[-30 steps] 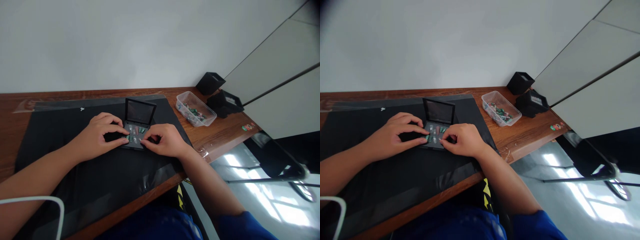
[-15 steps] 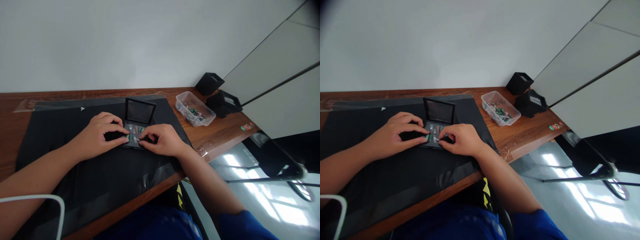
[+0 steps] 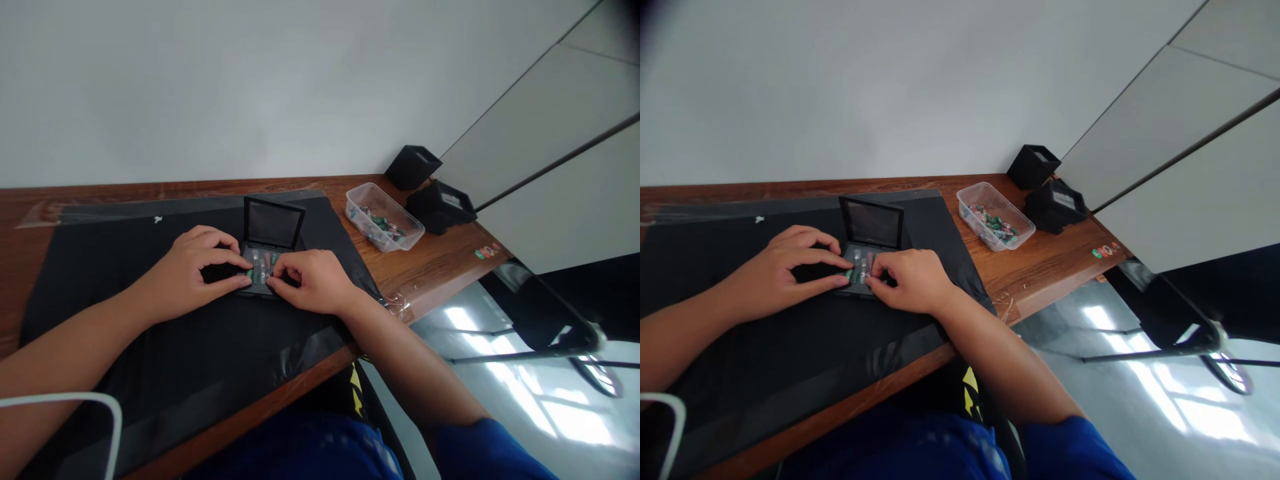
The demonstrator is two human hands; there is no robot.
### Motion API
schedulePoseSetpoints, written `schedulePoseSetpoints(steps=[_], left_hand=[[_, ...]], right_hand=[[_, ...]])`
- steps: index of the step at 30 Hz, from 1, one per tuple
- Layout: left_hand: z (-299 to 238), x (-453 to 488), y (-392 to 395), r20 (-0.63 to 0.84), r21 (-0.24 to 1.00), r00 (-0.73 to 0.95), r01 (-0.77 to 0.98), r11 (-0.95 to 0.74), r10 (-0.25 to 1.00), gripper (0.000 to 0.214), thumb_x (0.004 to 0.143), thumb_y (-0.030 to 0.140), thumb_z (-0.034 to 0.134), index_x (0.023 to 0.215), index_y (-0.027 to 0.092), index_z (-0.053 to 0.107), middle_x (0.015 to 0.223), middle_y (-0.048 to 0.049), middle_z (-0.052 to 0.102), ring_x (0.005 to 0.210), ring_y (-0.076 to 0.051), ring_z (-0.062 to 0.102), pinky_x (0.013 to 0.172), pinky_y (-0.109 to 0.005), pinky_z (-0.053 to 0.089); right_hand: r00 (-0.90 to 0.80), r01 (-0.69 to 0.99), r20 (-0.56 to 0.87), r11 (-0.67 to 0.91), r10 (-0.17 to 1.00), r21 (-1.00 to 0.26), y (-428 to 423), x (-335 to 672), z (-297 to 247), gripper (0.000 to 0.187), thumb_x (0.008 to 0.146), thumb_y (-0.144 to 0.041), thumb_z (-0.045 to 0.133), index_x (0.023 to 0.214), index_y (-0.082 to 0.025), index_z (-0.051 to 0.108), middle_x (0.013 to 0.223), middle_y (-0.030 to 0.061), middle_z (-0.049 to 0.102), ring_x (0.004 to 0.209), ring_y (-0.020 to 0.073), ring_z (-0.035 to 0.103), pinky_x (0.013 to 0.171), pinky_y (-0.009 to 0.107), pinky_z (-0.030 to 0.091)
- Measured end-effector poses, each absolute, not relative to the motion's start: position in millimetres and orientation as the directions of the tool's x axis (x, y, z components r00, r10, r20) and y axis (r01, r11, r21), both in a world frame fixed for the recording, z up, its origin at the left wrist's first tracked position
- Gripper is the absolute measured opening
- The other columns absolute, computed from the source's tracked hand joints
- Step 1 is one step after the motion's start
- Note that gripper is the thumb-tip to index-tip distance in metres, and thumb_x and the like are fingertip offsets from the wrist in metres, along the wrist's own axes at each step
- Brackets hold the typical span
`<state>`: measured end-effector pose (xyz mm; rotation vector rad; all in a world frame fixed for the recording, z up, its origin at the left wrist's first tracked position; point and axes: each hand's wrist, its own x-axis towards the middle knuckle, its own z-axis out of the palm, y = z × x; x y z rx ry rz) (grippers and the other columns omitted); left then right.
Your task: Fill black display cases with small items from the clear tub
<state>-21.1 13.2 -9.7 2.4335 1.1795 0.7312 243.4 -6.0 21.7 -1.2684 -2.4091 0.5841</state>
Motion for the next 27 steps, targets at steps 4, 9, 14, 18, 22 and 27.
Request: schedulePoseSetpoints(steps=[4, 9, 14, 18, 22, 27], left_hand=[[-9.4, -20.6, 13.1, 0.305, 0.498, 0.525, 0.623, -0.603, 0.794, 0.034, 0.093, 0.063, 0.064, 0.099, 0.036, 0.083, 0.109, -0.0037, 0.070, 0.109, -0.029, 0.059, 0.102, -0.047, 0.043], [-8.4, -20.3, 13.1, 0.310, 0.500, 0.524, 0.619, -0.605, 0.793, 0.038, 0.093, 0.067, 0.063, 0.099, 0.035, 0.083, 0.108, -0.0040, 0.070, 0.108, -0.029, 0.059, 0.100, -0.048, 0.043], [-9.7, -21.4, 13.1, 0.305, 0.501, 0.522, 0.624, -0.600, 0.796, 0.034, 0.093, 0.064, 0.064, 0.101, 0.036, 0.083, 0.110, -0.0040, 0.070, 0.110, -0.030, 0.059, 0.101, -0.048, 0.043], [-9.9, -21.2, 13.1, 0.310, 0.493, 0.522, 0.627, -0.604, 0.795, 0.033, 0.093, 0.063, 0.064, 0.100, 0.037, 0.083, 0.110, -0.0042, 0.070, 0.110, -0.030, 0.059, 0.101, -0.048, 0.044], [-8.8, -20.3, 13.1, 0.333, 0.490, 0.526, 0.613, -0.620, 0.783, 0.035, 0.093, 0.064, 0.065, 0.099, 0.036, 0.084, 0.108, -0.0044, 0.071, 0.107, -0.029, 0.060, 0.100, -0.048, 0.044], [-8.6, -19.9, 13.4, 0.350, 0.492, 0.536, 0.593, -0.638, 0.768, 0.035, 0.094, 0.062, 0.066, 0.099, 0.033, 0.084, 0.106, -0.0049, 0.071, 0.105, -0.028, 0.060, 0.098, -0.047, 0.044]], right_hand=[[-0.530, 0.709, 0.102, 0.506, 0.842, -0.491, -6.8, 240.3, 22.7, 0.014, 0.089, -0.031, 0.067, 0.080, -0.021, 0.067, 0.066, -0.0047, 0.062, 0.062, 0.0101, 0.052, 0.062, 0.027, 0.025], [-0.525, 0.708, 0.116, 0.509, 0.843, -0.490, -6.9, 238.0, 21.1, 0.013, 0.086, -0.027, 0.065, 0.075, -0.020, 0.062, 0.068, -0.0045, 0.063, 0.063, 0.0105, 0.051, 0.062, 0.027, 0.024], [-0.502, 0.691, 0.107, 0.472, 0.858, -0.547, -7.0, 242.7, 25.0, 0.013, 0.088, -0.027, 0.064, 0.078, -0.020, 0.062, 0.063, -0.0066, 0.058, 0.058, 0.0086, 0.049, 0.062, 0.026, 0.025], [-0.452, 0.695, 0.112, 0.428, 0.885, -0.579, -5.5, 249.0, 29.0, 0.010, 0.091, -0.028, 0.064, 0.085, -0.021, 0.067, 0.061, -0.0075, 0.055, 0.057, 0.0086, 0.049, 0.062, 0.025, 0.027], [-0.484, 0.693, 0.112, 0.458, 0.868, -0.557, -3.2, 251.7, 25.7, 0.007, 0.085, -0.022, 0.069, 0.092, -0.021, 0.070, 0.061, -0.0090, 0.054, 0.058, 0.0077, 0.051, 0.061, 0.024, 0.028], [-0.507, 0.679, 0.111, 0.475, 0.855, -0.560, -2.7, 251.0, 22.7, 0.005, 0.088, -0.026, 0.071, 0.090, -0.021, 0.070, 0.060, -0.0093, 0.052, 0.057, 0.0071, 0.051, 0.061, 0.024, 0.029]])
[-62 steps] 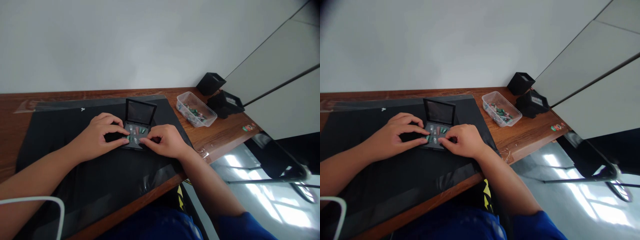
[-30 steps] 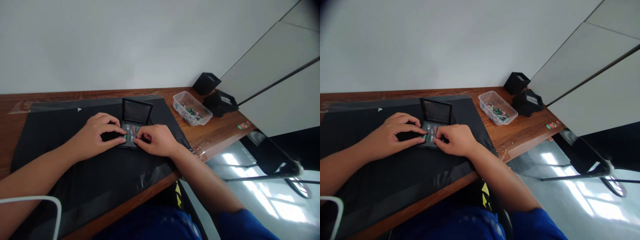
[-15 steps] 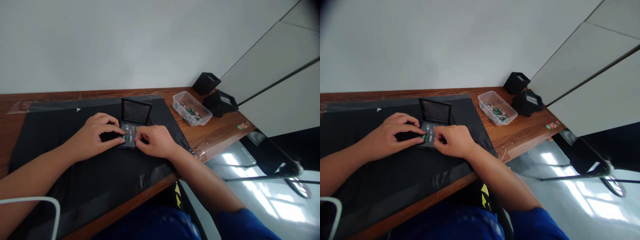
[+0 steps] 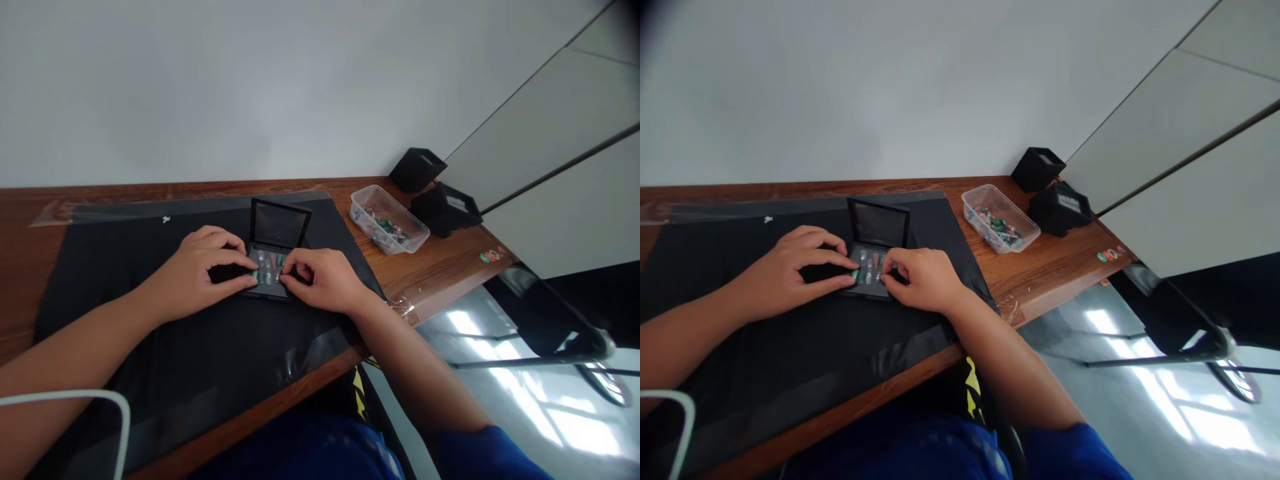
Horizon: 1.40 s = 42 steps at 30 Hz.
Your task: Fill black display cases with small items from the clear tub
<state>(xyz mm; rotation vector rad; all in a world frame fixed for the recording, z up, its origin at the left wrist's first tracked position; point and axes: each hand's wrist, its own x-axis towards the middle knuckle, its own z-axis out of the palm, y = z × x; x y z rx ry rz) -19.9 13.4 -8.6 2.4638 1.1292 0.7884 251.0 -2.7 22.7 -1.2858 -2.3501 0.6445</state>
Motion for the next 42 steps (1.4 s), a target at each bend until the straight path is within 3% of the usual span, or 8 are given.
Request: schedulePoseSetpoints(steps=[33, 38, 42], left_hand=[[-6.9, -21.5, 14.3, 0.324, 0.478, 0.557, 0.601, -0.640, 0.765, 0.035, 0.094, 0.062, 0.065, 0.104, 0.034, 0.084, 0.108, -0.0045, 0.071, 0.108, -0.028, 0.060, 0.101, -0.047, 0.045], [-6.4, -21.7, 14.1, 0.324, 0.479, 0.560, 0.598, -0.642, 0.763, 0.036, 0.094, 0.062, 0.065, 0.104, 0.033, 0.083, 0.108, -0.0043, 0.071, 0.108, -0.028, 0.060, 0.100, -0.046, 0.046], [-7.4, -21.4, 14.9, 0.326, 0.480, 0.559, 0.596, -0.643, 0.762, 0.035, 0.093, 0.062, 0.066, 0.103, 0.034, 0.084, 0.107, -0.0052, 0.071, 0.106, -0.028, 0.061, 0.098, -0.045, 0.045]], right_hand=[[-0.527, 0.705, 0.060, 0.475, 0.848, -0.526, -4.8, 249.3, 24.3, 0.018, 0.091, -0.038, 0.074, 0.100, -0.022, 0.076, 0.060, -0.0080, 0.055, 0.059, 0.0088, 0.051, 0.063, 0.025, 0.026], [-0.523, 0.676, 0.109, 0.489, 0.845, -0.551, -2.8, 254.3, 24.6, 0.017, 0.095, -0.037, 0.069, 0.095, -0.022, 0.076, 0.061, -0.0070, 0.057, 0.059, 0.0087, 0.052, 0.062, 0.025, 0.027], [-0.437, 0.620, 0.238, 0.482, 0.867, -0.619, 0.0, 264.2, 23.4, 0.024, 0.099, -0.038, 0.061, 0.090, -0.020, 0.075, 0.064, -0.0043, 0.061, 0.061, 0.0092, 0.054, 0.063, 0.024, 0.034]])
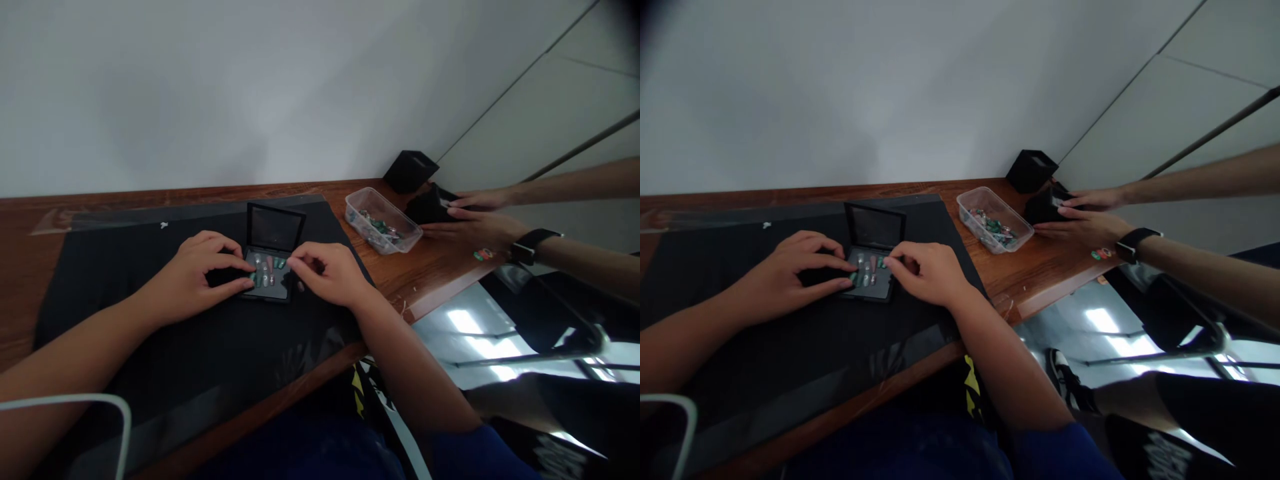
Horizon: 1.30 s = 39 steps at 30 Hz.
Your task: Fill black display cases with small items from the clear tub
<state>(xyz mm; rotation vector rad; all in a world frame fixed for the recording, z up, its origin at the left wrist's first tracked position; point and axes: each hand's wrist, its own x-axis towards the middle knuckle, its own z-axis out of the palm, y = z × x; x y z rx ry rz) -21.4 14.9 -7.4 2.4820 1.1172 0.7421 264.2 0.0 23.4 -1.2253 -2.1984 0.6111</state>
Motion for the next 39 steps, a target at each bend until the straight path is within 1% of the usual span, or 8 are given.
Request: schedulePoseSetpoints(steps=[5, 9, 14, 19, 24, 27, 32, 39], left_hand=[[-6.4, -21.5, 14.3, 0.312, 0.494, 0.558, 0.596, -0.633, 0.769, 0.034, 0.093, 0.061, 0.067, 0.103, 0.034, 0.083, 0.108, -0.0058, 0.072, 0.108, -0.029, 0.060, 0.098, -0.046, 0.045], [-7.8, -22.2, 14.2, 0.307, 0.501, 0.557, 0.595, -0.629, 0.772, 0.033, 0.094, 0.060, 0.067, 0.105, 0.034, 0.083, 0.111, -0.0067, 0.071, 0.111, -0.030, 0.060, 0.100, -0.047, 0.044], [-10.8, -22.4, 15.2, 0.329, 0.505, 0.555, 0.580, -0.639, 0.764, 0.032, 0.093, 0.059, 0.068, 0.104, 0.034, 0.083, 0.109, -0.0072, 0.071, 0.109, -0.030, 0.060, 0.100, -0.049, 0.044], [-10.0, -22.4, 15.2, 0.324, 0.501, 0.556, 0.585, -0.637, 0.765, 0.028, 0.093, 0.056, 0.069, 0.104, 0.035, 0.083, 0.110, -0.0079, 0.072, 0.109, -0.030, 0.061, 0.100, -0.049, 0.045], [-9.4, -21.8, 15.3, 0.327, 0.493, 0.557, 0.588, -0.641, 0.763, 0.029, 0.093, 0.056, 0.068, 0.104, 0.034, 0.083, 0.108, -0.0073, 0.071, 0.108, -0.030, 0.061, 0.099, -0.048, 0.045], [-10.4, -21.1, 15.0, 0.335, 0.491, 0.555, 0.587, -0.644, 0.761, 0.029, 0.094, 0.056, 0.067, 0.104, 0.033, 0.083, 0.109, -0.0069, 0.071, 0.108, -0.029, 0.060, 0.100, -0.047, 0.044], [-11.3, -20.9, 14.0, 0.343, 0.488, 0.546, 0.591, -0.642, 0.764, 0.032, 0.093, 0.059, 0.068, 0.103, 0.032, 0.083, 0.109, -0.0062, 0.071, 0.108, -0.028, 0.060, 0.099, -0.046, 0.044], [-11.1, -19.8, 14.4, 0.333, 0.502, 0.539, 0.594, -0.629, 0.774, 0.035, 0.092, 0.061, 0.068, 0.102, 0.032, 0.083, 0.107, -0.0061, 0.071, 0.108, -0.029, 0.060, 0.099, -0.047, 0.043]], right_hand=[[-0.212, 0.536, 0.489, 0.519, 0.846, -0.666, 0.6, 280.1, 40.9, 0.031, 0.098, -0.044, 0.059, 0.083, -0.020, 0.069, 0.066, -0.0010, 0.062, 0.059, 0.0114, 0.052, 0.061, 0.026, 0.040], [0.017, 0.703, 0.600, 0.418, 0.800, -0.576, 10.3, 312.0, 73.0, 0.031, 0.096, -0.046, 0.059, 0.082, -0.021, 0.068, 0.071, 0.0011, 0.063, 0.063, 0.0134, 0.054, 0.062, 0.029, 0.043], [0.125, 0.859, 0.555, 0.190, 0.823, -0.475, 22.2, 356.5, 91.6, 0.022, 0.090, -0.041, 0.068, 0.086, -0.019, 0.073, 0.070, 0.0011, 0.064, 0.058, 0.0123, 0.050, 0.055, 0.027, 0.037], [0.053, 0.877, 0.476, 0.187, 0.878, -0.442, 11.3, 363.4, 81.9, 0.025, 0.090, -0.044, 0.069, 0.086, -0.020, 0.075, 0.069, 0.0011, 0.066, 0.058, 0.0129, 0.051, 0.055, 0.028, 0.036], [0.108, 0.903, 0.445, 0.100, 0.889, -0.418, 8.4, 370.6, 79.6, 0.025, 0.088, -0.043, 0.070, 0.085, -0.019, 0.076, 0.069, 0.0014, 0.066, 0.058, 0.0134, 0.051, 0.056, 0.029, 0.036], [0.016, 0.867, 0.370, 0.171, 0.929, -0.469, 2.9, 362.5, 75.9, 0.024, 0.089, -0.043, 0.070, 0.088, -0.019, 0.076, 0.070, 0.0010, 0.066, 0.059, 0.0131, 0.052, 0.056, 0.028, 0.036], [-0.450, 0.733, 0.088, 0.424, 0.889, -0.531, -13.5, 318.2, 54.6, 0.022, 0.088, -0.035, 0.077, 0.103, -0.019, 0.080, 0.079, 0.0008, 0.070, 0.065, 0.0115, 0.058, 0.063, 0.026, 0.040], [-0.518, 0.706, 0.070, 0.473, 0.853, -0.527, -13.5, 290.3, 29.1, 0.020, 0.088, -0.032, 0.082, 0.105, -0.021, 0.083, 0.085, 0.0021, 0.072, 0.075, 0.0125, 0.065, 0.070, 0.025, 0.042]])
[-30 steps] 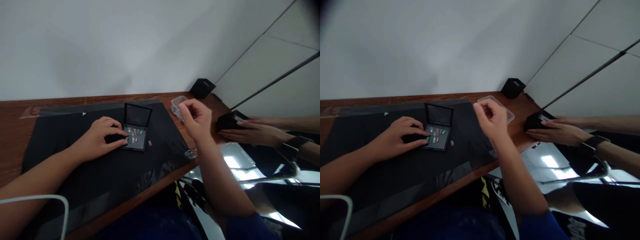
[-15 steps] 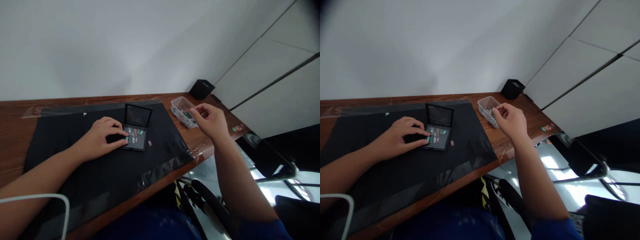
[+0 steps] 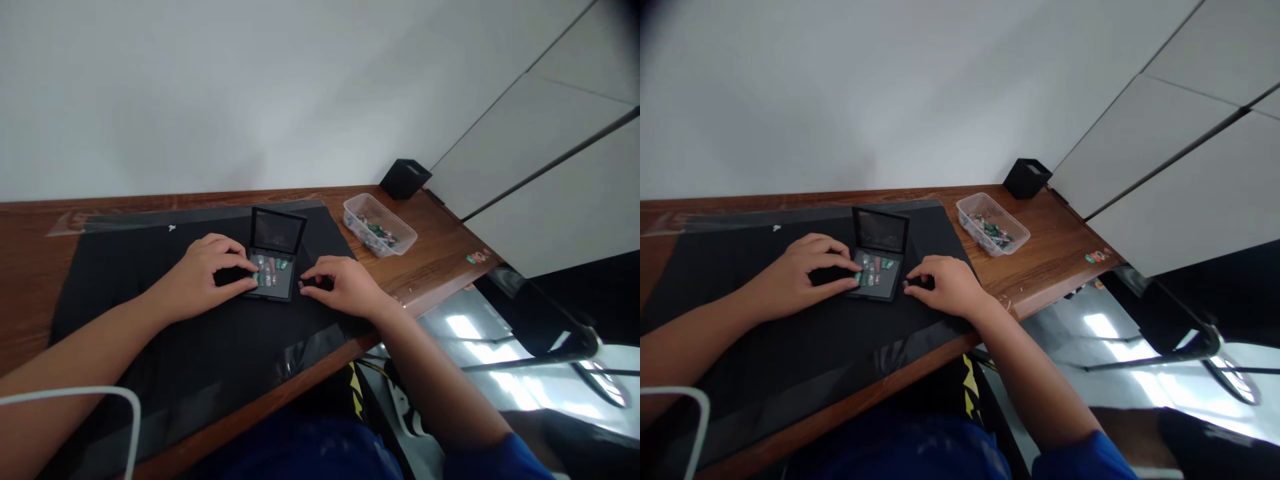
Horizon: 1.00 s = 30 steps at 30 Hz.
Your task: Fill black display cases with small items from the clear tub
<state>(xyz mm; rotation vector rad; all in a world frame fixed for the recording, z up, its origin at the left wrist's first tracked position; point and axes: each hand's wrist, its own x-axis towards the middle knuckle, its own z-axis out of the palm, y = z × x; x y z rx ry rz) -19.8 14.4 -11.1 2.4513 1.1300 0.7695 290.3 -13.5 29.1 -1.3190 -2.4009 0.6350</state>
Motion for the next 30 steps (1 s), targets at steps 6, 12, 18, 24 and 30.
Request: schedulePoseSetpoints(steps=[6, 12, 18, 24, 30], left_hand=[[-12.8, -20.3, 14.3, 0.332, 0.512, 0.532, 0.592, -0.622, 0.779, 0.033, 0.092, 0.060, 0.069, 0.102, 0.032, 0.083, 0.107, -0.0059, 0.070, 0.108, -0.029, 0.060, 0.100, -0.048, 0.043], [-12.9, -20.6, 14.2, 0.330, 0.509, 0.533, 0.594, -0.622, 0.779, 0.032, 0.092, 0.060, 0.068, 0.103, 0.033, 0.083, 0.108, -0.0053, 0.070, 0.109, -0.029, 0.060, 0.100, -0.048, 0.043], [-12.7, -19.9, 14.8, 0.349, 0.506, 0.540, 0.579, -0.639, 0.766, 0.033, 0.093, 0.060, 0.068, 0.103, 0.032, 0.082, 0.107, -0.0054, 0.070, 0.106, -0.028, 0.060, 0.097, -0.046, 0.044], [-13.0, -20.6, 14.2, 0.351, 0.494, 0.540, 0.587, -0.641, 0.765, 0.032, 0.093, 0.059, 0.068, 0.103, 0.033, 0.083, 0.107, -0.0049, 0.070, 0.106, -0.028, 0.060, 0.098, -0.047, 0.044], [-11.9, -18.2, 12.2, 0.350, 0.486, 0.540, 0.593, -0.642, 0.765, 0.030, 0.093, 0.057, 0.068, 0.103, 0.033, 0.083, 0.107, -0.0051, 0.070, 0.107, -0.029, 0.061, 0.099, -0.048, 0.043]], right_hand=[[-0.530, 0.677, 0.126, 0.508, 0.838, -0.533, -13.1, 291.6, 19.3, 0.016, 0.096, -0.026, 0.072, 0.104, -0.022, 0.084, 0.086, 0.0028, 0.075, 0.077, 0.0129, 0.066, 0.070, 0.026, 0.044], [-0.504, 0.673, 0.140, 0.490, 0.852, -0.554, -12.6, 286.3, 16.7, 0.020, 0.092, -0.027, 0.076, 0.109, -0.022, 0.083, 0.082, 0.0008, 0.072, 0.072, 0.0120, 0.064, 0.066, 0.025, 0.042], [-0.513, 0.674, 0.175, 0.520, 0.841, -0.524, -10.5, 283.6, 14.8, 0.014, 0.089, -0.029, 0.078, 0.100, -0.022, 0.083, 0.076, -0.0012, 0.068, 0.069, 0.0107, 0.062, 0.065, 0.024, 0.039], [-0.525, 0.597, 0.203, 0.528, 0.826, -0.604, -11.8, 288.2, 11.2, 0.009, 0.089, -0.022, 0.077, 0.097, -0.020, 0.078, 0.072, -0.0039, 0.064, 0.063, 0.0077, 0.054, 0.063, 0.022, 0.037], [-0.535, 0.529, 0.241, 0.544, 0.810, -0.651, -16.1, 287.8, 9.1, 0.003, 0.089, -0.021, 0.073, 0.088, -0.019, 0.074, 0.070, -0.0039, 0.061, 0.061, 0.0074, 0.053, 0.061, 0.022, 0.037]])
